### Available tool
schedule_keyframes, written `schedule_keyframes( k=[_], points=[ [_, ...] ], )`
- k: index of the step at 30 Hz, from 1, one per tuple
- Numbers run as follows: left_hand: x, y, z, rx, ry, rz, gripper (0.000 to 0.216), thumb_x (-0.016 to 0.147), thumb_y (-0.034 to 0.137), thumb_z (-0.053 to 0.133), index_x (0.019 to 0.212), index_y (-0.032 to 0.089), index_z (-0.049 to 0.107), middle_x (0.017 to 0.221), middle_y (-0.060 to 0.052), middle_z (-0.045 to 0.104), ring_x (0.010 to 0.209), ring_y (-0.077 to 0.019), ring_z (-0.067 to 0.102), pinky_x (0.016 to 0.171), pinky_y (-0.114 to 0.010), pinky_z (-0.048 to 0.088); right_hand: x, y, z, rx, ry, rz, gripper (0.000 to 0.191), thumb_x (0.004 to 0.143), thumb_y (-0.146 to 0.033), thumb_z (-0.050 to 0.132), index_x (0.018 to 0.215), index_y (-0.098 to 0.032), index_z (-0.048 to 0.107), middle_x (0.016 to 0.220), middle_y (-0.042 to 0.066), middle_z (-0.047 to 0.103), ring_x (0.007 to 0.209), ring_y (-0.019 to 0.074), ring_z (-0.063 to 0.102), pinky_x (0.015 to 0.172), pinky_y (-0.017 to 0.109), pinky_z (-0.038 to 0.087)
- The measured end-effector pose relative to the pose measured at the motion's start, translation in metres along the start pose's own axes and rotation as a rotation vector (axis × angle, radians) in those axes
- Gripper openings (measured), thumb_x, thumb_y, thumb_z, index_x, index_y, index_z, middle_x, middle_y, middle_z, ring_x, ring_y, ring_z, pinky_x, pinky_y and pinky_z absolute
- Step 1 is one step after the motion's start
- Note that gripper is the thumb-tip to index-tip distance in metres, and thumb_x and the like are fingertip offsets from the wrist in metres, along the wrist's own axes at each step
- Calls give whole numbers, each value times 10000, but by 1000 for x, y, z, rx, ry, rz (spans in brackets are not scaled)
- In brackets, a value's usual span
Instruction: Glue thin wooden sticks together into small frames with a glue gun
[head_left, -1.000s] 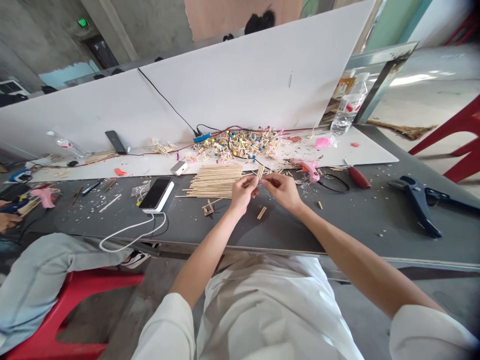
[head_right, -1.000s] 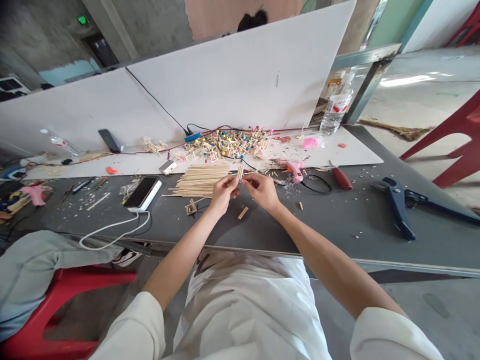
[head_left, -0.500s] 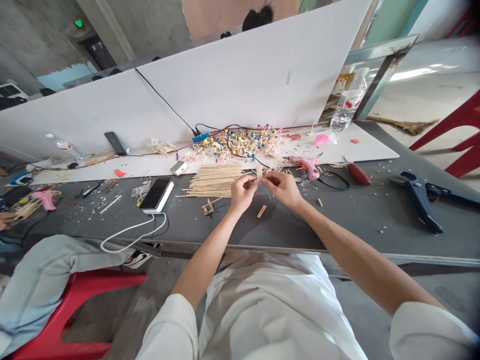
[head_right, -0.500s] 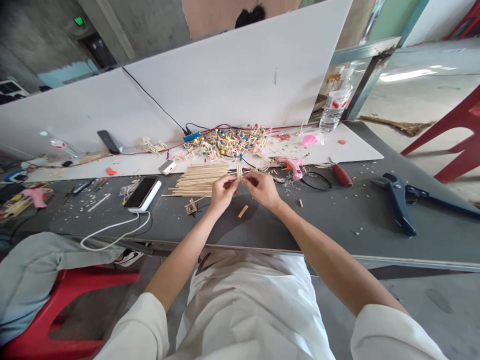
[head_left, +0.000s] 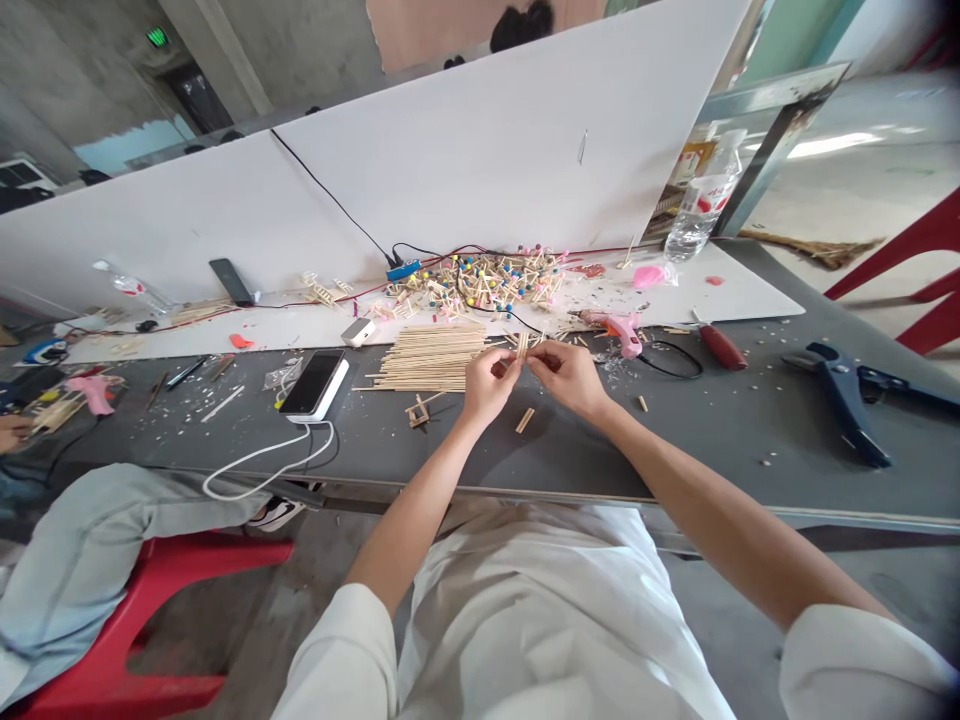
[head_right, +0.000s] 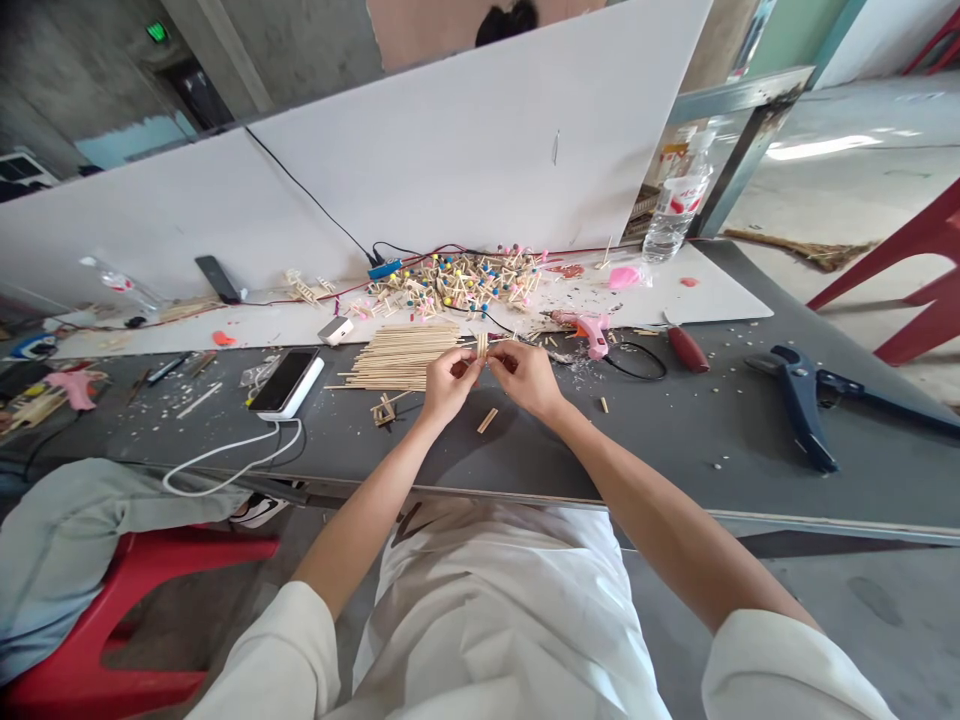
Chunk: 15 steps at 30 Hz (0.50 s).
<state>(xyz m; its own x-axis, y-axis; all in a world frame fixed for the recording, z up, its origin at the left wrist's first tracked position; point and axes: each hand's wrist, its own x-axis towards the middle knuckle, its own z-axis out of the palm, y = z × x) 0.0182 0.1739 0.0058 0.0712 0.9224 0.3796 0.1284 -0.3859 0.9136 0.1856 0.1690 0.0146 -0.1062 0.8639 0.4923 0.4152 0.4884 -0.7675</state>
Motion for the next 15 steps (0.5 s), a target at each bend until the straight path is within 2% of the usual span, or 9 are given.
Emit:
schedule_keyframes(
  k=[9, 15],
  points=[
    [-1, 7, 0, -93, -21, -44, 193, 809, 335, 819, 774, 166, 732, 716, -12, 633, 565, -114, 553, 565, -244, 371, -2, -1, 1, -72, 23, -15, 152, 834, -243, 565, 783, -184, 695, 693, 35, 679, 573, 149, 514, 610, 293, 399],
    [0, 2, 0, -78, -75, -50, 290, 841, 458, 784, 816, 177, 718, 663, -7, 632, 550, -127, 569, 560, -248, 391, -2, -1, 1, -49, 32, -4, 124, 825, -252, 569, 759, -191, 654, 648, 19, 637, 542, 139, 486, 579, 288, 376]
  ],
)
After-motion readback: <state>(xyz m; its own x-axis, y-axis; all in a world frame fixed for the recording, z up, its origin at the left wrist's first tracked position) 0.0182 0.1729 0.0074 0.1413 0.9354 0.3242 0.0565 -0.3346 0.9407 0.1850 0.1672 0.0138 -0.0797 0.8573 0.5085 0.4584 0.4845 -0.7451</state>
